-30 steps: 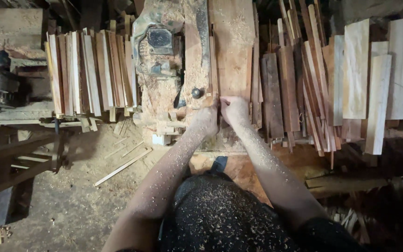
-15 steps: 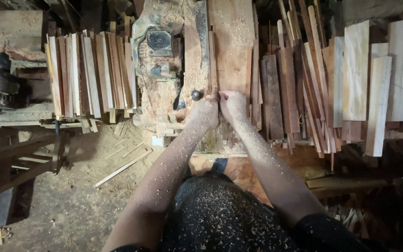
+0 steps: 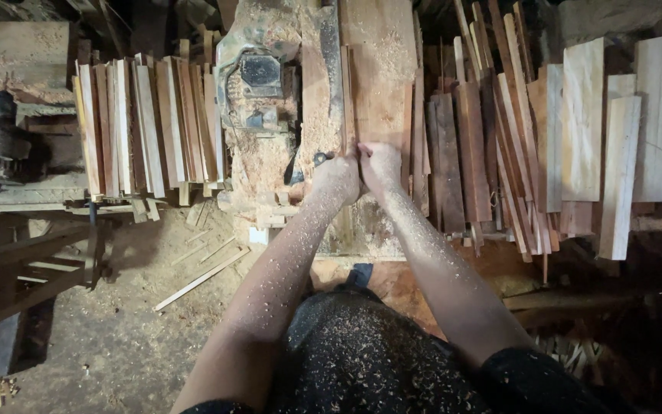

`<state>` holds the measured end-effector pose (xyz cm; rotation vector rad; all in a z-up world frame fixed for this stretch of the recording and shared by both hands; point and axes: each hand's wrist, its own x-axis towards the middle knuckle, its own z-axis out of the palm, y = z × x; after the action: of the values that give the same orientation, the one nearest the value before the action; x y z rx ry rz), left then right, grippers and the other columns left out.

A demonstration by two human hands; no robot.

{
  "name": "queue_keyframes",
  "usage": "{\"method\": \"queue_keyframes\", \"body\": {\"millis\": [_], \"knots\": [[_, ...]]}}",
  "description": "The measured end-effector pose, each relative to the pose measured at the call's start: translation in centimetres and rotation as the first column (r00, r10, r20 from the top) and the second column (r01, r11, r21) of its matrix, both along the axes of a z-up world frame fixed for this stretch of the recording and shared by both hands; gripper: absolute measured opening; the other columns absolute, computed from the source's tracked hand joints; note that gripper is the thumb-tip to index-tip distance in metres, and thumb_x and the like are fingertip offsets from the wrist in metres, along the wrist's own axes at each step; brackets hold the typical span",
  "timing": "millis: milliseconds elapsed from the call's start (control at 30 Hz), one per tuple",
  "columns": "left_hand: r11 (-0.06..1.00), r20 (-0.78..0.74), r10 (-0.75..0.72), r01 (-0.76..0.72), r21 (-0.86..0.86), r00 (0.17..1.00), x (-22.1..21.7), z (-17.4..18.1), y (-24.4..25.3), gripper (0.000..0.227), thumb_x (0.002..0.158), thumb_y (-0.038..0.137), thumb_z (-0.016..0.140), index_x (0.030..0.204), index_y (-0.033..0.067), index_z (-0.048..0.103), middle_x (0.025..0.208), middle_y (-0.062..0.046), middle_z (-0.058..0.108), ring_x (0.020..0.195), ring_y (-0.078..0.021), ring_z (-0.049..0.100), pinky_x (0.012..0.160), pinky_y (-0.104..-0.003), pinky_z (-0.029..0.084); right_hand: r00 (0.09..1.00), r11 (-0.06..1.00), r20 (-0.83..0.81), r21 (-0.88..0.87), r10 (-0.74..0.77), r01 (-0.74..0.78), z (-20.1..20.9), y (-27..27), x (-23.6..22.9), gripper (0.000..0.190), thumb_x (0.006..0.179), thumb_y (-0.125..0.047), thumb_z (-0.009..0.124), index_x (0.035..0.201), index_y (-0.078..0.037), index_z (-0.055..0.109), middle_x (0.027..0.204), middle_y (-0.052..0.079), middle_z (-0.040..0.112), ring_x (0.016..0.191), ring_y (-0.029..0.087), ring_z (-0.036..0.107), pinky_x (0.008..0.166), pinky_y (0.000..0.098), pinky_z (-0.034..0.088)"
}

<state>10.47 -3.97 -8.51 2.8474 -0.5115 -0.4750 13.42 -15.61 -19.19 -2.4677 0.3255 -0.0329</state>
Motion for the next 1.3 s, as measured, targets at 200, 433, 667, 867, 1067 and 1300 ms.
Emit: {"method": "queue_keyframes", "body": {"millis": [200, 433, 667, 867, 1067, 1300], "knots": [[0.998, 0.069, 0.045, -0.048, 0.040, 0.997, 1.5, -8.1, -1.0, 0.068, 0.078, 0.022, 0.056, 0.142, 0.0017, 0.046, 0.087, -0.009, 0.077, 0.088, -0.0336, 0.077, 0.074, -0.053, 0.058, 0.998, 0.997, 0.043, -0.051, 0.052, -0.050, 4.0, 1.1, -1.8, 0.017, 0.095, -0.031, 0.067, 0.099, -0.024, 0.082, 0.093, 0.011, 0.078, 0.095, 0.036, 0.073, 0.088, 0.0516, 0.059], [0.973, 0.608, -0.002, 0.141, -0.181, 0.794, -9.8, -10.5, -1.6, 0.069, 0.059, 0.022, 0.060, 0.117, -0.0151, 0.062, 0.071, -0.015, 0.067, 0.071, -0.0354, 0.071, 0.058, -0.047, 0.059, 0.962, 0.988, -0.230, -0.015, 0.146, -0.153, 8.0, 0.3, -11.9, 0.027, 0.095, -0.032, 0.057, 0.102, -0.020, 0.080, 0.097, 0.010, 0.078, 0.103, 0.038, 0.071, 0.088, 0.0546, 0.056], [0.647, -0.673, 0.240, -0.632, -0.427, 0.700, -14.7, -1.0, 1.8, 0.049, 0.077, 0.027, 0.080, 0.108, 0.0050, 0.050, 0.063, -0.007, 0.068, 0.056, -0.0286, 0.073, 0.045, -0.045, 0.054, 0.871, 0.827, -0.460, 0.547, 0.170, 0.127, 14.5, -0.1, -16.9, 0.075, 0.079, -0.042, 0.086, 0.133, 0.006, 0.063, 0.129, 0.035, 0.066, 0.132, 0.041, 0.060, 0.110, 0.0476, 0.047], [0.308, -0.727, 0.017, -0.696, -0.649, 0.686, -13.9, -5.9, 3.2, 0.052, 0.073, 0.012, 0.091, 0.112, -0.0076, 0.063, 0.075, -0.014, 0.066, 0.059, -0.0219, 0.070, 0.045, -0.027, 0.059, 0.965, 0.956, -0.117, 0.212, 0.233, -0.205, 9.7, -3.6, -15.7, 0.034, 0.092, -0.045, 0.076, 0.102, -0.013, 0.082, 0.098, 0.010, 0.081, 0.099, 0.030, 0.076, 0.086, 0.0391, 0.057], [0.303, -0.805, -0.032, -0.762, -0.572, 0.592, -13.0, -5.0, 3.4, 0.066, 0.081, 0.013, 0.086, 0.136, -0.0009, 0.053, 0.097, -0.015, 0.074, 0.076, -0.0205, 0.075, 0.060, -0.029, 0.065, 0.989, 0.989, 0.131, -0.123, -0.062, 0.078, 9.2, -6.5, -9.6, 0.035, 0.083, -0.053, 0.085, 0.108, -0.028, 0.081, 0.093, -0.006, 0.079, 0.096, 0.017, 0.075, 0.082, 0.0335, 0.060], [0.301, -0.818, -0.121, -0.764, -0.570, 0.563, -12.9, -1.6, 3.4, 0.064, 0.090, 0.008, 0.071, 0.146, -0.0014, 0.043, 0.110, -0.022, 0.070, 0.087, -0.0286, 0.074, 0.071, -0.039, 0.064, 0.953, 0.974, -0.238, -0.172, -0.188, 0.149, 4.6, -10.2, -9.2, 0.071, 0.072, -0.073, 0.080, 0.122, -0.023, 0.075, 0.110, 0.002, 0.078, 0.112, 0.023, 0.071, 0.097, 0.0372, 0.055]]}}
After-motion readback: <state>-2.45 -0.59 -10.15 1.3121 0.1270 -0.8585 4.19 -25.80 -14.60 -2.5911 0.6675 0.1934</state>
